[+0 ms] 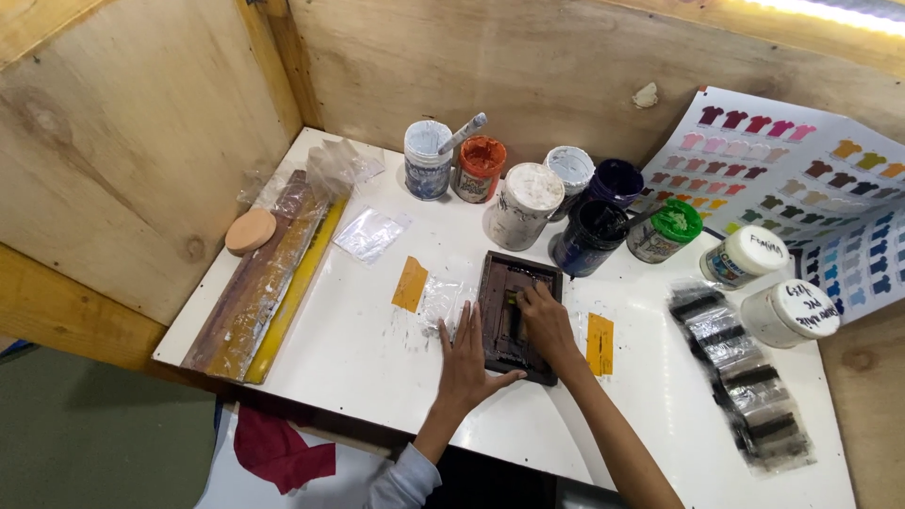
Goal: A person is applying ink to a small rectangular frame at a workstation in a print shop, using a small applicator tool to spread the ink evenly.
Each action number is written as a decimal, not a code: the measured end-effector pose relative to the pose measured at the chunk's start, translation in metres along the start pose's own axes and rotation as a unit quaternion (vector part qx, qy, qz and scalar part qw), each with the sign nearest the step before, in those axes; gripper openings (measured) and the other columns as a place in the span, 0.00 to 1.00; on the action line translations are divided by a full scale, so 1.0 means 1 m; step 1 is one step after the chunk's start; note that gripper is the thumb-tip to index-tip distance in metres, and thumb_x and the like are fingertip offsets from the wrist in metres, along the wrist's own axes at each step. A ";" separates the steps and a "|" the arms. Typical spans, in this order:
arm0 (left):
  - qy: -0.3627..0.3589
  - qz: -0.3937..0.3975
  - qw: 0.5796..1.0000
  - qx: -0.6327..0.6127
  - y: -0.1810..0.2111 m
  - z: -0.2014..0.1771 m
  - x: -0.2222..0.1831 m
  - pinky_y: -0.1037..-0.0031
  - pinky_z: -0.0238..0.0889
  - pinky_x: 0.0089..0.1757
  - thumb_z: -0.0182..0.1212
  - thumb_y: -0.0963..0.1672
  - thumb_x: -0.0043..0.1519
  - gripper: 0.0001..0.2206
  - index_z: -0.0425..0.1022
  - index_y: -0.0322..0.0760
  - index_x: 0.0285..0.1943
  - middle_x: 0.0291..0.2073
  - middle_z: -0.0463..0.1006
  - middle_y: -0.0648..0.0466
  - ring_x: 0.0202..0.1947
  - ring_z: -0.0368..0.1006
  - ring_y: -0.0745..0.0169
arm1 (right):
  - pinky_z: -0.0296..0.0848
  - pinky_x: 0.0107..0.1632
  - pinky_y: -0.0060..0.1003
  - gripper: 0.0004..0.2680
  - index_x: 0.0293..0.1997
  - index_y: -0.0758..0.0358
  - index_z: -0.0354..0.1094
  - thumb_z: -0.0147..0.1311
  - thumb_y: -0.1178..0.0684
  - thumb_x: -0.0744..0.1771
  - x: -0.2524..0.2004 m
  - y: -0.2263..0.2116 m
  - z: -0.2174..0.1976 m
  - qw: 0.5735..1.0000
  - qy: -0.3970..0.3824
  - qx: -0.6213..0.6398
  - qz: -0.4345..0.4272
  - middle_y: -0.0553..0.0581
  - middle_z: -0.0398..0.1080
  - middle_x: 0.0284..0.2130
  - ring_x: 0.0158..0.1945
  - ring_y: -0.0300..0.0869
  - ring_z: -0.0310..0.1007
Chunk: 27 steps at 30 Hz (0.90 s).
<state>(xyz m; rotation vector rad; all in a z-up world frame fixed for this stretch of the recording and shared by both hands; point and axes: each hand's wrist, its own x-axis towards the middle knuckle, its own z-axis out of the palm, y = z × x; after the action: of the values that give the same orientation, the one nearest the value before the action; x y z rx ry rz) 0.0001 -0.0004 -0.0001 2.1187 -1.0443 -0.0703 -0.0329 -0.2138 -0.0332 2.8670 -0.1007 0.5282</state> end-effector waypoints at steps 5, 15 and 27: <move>0.001 0.001 1.000 0.002 0.001 0.000 0.000 0.33 0.19 0.64 0.69 0.62 0.48 0.59 0.37 0.28 0.78 0.76 0.48 0.39 0.77 0.36 0.45 | 0.71 0.46 0.32 0.09 0.44 0.59 0.75 0.56 0.61 0.62 -0.016 -0.013 -0.017 1.000 -0.009 0.000 -0.012 0.54 0.71 0.36 0.47 0.45 0.70; 0.005 0.005 1.000 0.008 -0.001 0.001 -0.001 0.33 0.20 0.65 0.71 0.60 0.49 0.57 0.39 0.27 0.78 0.75 0.51 0.39 0.77 0.37 0.45 | 0.70 0.39 0.29 0.09 0.44 0.61 0.76 0.58 0.62 0.61 -0.033 -0.037 -0.059 0.999 -0.031 0.000 -0.042 0.54 0.71 0.34 0.41 0.43 0.69; -0.017 -0.008 1.000 0.021 0.000 -0.001 -0.001 0.34 0.20 0.65 0.73 0.58 0.47 0.57 0.40 0.28 0.78 0.75 0.51 0.40 0.77 0.36 0.46 | 0.72 0.36 0.29 0.08 0.41 0.60 0.76 0.57 0.62 0.61 -0.051 -0.044 -0.072 0.996 -0.043 0.055 -0.056 0.53 0.71 0.32 0.41 0.44 0.69</move>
<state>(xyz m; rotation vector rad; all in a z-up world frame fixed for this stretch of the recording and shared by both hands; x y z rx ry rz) 0.0002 0.0010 0.0004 2.1709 -1.0574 -0.0926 -0.1004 -0.1532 0.0046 2.9809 0.0769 0.3995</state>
